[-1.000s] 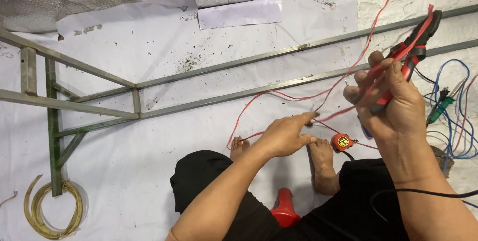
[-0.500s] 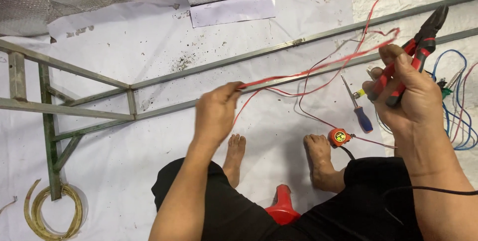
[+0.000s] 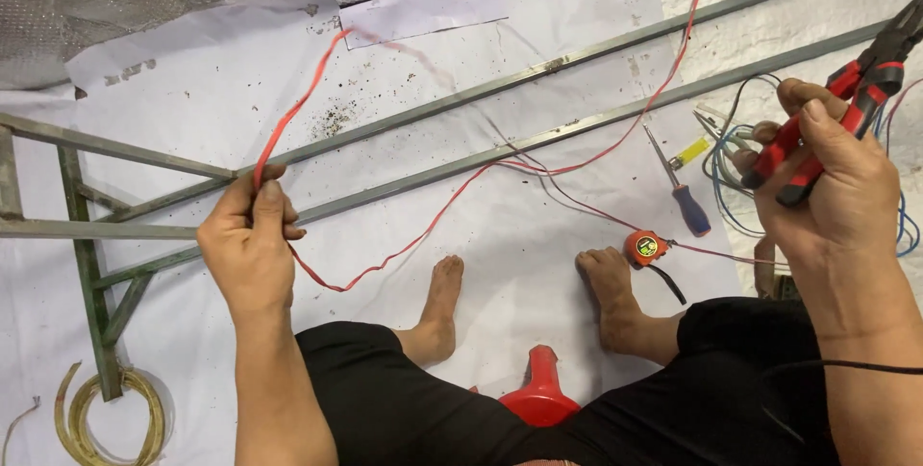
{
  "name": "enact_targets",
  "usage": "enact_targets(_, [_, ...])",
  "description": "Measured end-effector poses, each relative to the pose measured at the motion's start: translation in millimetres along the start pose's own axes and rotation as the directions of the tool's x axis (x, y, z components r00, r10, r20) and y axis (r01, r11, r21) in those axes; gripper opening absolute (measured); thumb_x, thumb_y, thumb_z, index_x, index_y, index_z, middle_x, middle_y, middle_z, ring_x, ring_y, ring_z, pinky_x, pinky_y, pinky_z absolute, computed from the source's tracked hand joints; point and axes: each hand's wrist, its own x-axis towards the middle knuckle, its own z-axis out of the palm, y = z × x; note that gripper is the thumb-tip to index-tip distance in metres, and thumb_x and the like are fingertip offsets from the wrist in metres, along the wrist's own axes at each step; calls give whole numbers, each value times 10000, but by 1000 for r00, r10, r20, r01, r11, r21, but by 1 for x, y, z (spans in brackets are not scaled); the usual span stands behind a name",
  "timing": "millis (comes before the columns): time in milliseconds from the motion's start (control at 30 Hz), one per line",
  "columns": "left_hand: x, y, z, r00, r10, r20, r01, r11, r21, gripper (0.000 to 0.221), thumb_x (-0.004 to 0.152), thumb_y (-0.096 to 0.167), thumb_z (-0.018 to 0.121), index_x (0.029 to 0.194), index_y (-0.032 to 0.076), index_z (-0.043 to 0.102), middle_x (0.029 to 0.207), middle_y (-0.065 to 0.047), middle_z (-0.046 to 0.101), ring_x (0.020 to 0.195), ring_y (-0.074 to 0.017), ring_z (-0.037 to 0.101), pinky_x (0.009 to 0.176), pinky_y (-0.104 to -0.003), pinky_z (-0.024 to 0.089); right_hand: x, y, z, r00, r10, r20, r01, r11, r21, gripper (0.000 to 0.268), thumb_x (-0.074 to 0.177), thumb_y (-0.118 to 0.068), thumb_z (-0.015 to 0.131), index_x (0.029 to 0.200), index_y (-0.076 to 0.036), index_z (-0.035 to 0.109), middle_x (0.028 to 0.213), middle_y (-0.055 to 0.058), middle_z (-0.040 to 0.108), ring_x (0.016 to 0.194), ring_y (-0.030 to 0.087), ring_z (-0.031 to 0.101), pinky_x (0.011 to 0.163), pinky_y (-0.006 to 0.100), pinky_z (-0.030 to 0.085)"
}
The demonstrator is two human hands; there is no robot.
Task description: Stripping insulation from electrical wires using pliers and twisting the ends together to form a connection.
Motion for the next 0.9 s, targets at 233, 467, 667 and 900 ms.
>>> enact_targets(233, [8,-17,-17,995,-104,0,100,955,278,270,1023,331,596,1165,159,748,810,38,588,750,-119,522,702,-292,444,-9,-7,0,999,-23,-35,23,1000,-19,181,963,-250,641,1123,-186,697,1174,-79,667,868,84,639,711,261,512])
enact_targets(467, [-28,-42,48,910,414,-15,-365,820,442,415,1009,146,700,1401,50,600,1392,-137,628,1332,-345,538,1174,-477,368,-23,-13,-6,997,-68,25,67,997,35,139,856,-275,720,966,-198,683,1335,-8,614,904,100,652,749,258,515])
enact_targets(667, [-123,-150,303,663,1,749,-381,861,336,512,883,263,716,1355,85,624,1503,-200,469,1418,-388,369,1107,-525,405,-32,-20,-11,988,-99,115,100,995,-4,122,899,-170,654,1001,-115,693,1371,33,580,931,115,626,808,269,492])
enact_targets(900, [-143,-178,387,267,-464,845,-790,398,468,707,1011,242,467,1645,248,156,1746,-60,18,1601,-298,-48,1203,-613,142,-46,-30,-22,997,-70,25,70,998,2,223,849,-216,682,998,-51,704,1286,130,624,824,230,639,781,327,478])
